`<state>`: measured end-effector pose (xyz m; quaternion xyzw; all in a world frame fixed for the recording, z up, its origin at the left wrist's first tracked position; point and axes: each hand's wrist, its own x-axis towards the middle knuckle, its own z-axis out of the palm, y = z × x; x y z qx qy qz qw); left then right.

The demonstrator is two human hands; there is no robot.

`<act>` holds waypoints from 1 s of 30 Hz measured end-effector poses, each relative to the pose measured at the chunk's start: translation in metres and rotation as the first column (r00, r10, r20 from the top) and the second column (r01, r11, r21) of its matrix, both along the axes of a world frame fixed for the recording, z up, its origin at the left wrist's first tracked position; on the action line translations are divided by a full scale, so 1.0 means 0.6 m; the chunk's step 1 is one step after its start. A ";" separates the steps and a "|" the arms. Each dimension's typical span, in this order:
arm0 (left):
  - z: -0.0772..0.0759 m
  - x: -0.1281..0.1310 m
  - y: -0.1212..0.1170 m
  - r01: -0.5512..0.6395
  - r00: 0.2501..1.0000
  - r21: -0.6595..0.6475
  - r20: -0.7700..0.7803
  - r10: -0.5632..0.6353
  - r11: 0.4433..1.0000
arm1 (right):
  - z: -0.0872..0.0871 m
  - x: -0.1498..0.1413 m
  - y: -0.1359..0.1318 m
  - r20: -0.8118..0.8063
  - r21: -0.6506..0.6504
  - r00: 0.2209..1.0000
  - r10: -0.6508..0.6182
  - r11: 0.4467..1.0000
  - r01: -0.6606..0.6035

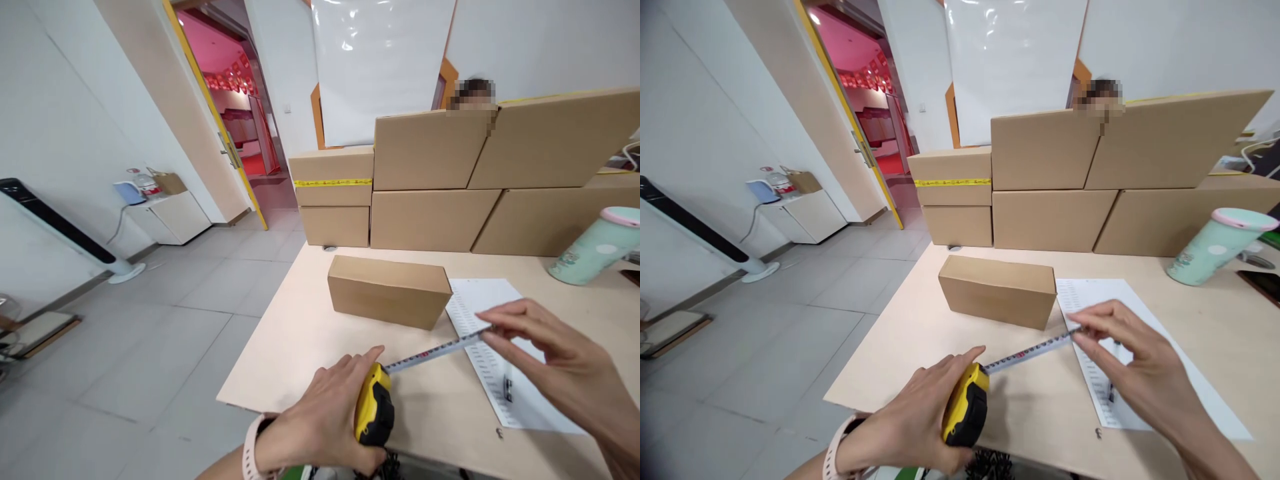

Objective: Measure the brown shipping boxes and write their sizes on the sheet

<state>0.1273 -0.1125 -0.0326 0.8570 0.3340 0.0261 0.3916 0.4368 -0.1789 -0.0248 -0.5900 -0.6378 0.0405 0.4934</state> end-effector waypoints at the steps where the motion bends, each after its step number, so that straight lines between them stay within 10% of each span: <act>1: -0.009 0.001 0.001 0.009 0.999 0.039 -0.049 -0.007 0.999 | -0.021 -0.006 -0.012 -0.010 -0.034 1.000 0.024 0.999 -0.024; 8: -0.041 0.027 0.016 0.200 0.967 0.240 -0.205 -0.152 0.950 | -0.130 -0.105 -0.028 -0.082 -0.153 0.977 0.196 0.966 -0.207; 12: -0.051 0.029 0.032 0.186 0.951 0.303 -0.296 -0.094 0.935 | -0.140 -0.073 -0.034 -0.055 -0.269 0.998 -0.025 0.963 0.010; 15: -0.060 0.026 0.051 0.130 0.934 0.375 -0.357 0.014 0.918 | -0.138 0.007 -0.040 0.154 -0.384 0.876 -0.458 0.788 0.480; 17: -0.063 0.025 0.065 0.097 0.924 0.414 -0.375 0.072 0.905 | -0.143 0.057 -0.037 0.322 -0.501 0.805 -0.498 0.632 0.591; 19: -0.063 0.025 0.076 0.072 0.923 0.442 -0.369 0.108 0.894 | -0.152 0.089 -0.027 0.385 -0.557 0.812 -0.438 0.592 0.583; 25: -0.052 0.059 0.033 0.076 0.964 0.486 -0.257 0.060 0.870 | -0.156 0.113 -0.013 0.001 -0.550 0.950 -0.314 0.793 0.263; 30: -0.077 0.179 -0.074 0.372 0.893 0.518 0.025 -0.449 0.770 | -0.104 0.130 -0.054 -0.663 -0.295 0.705 -0.250 0.954 0.060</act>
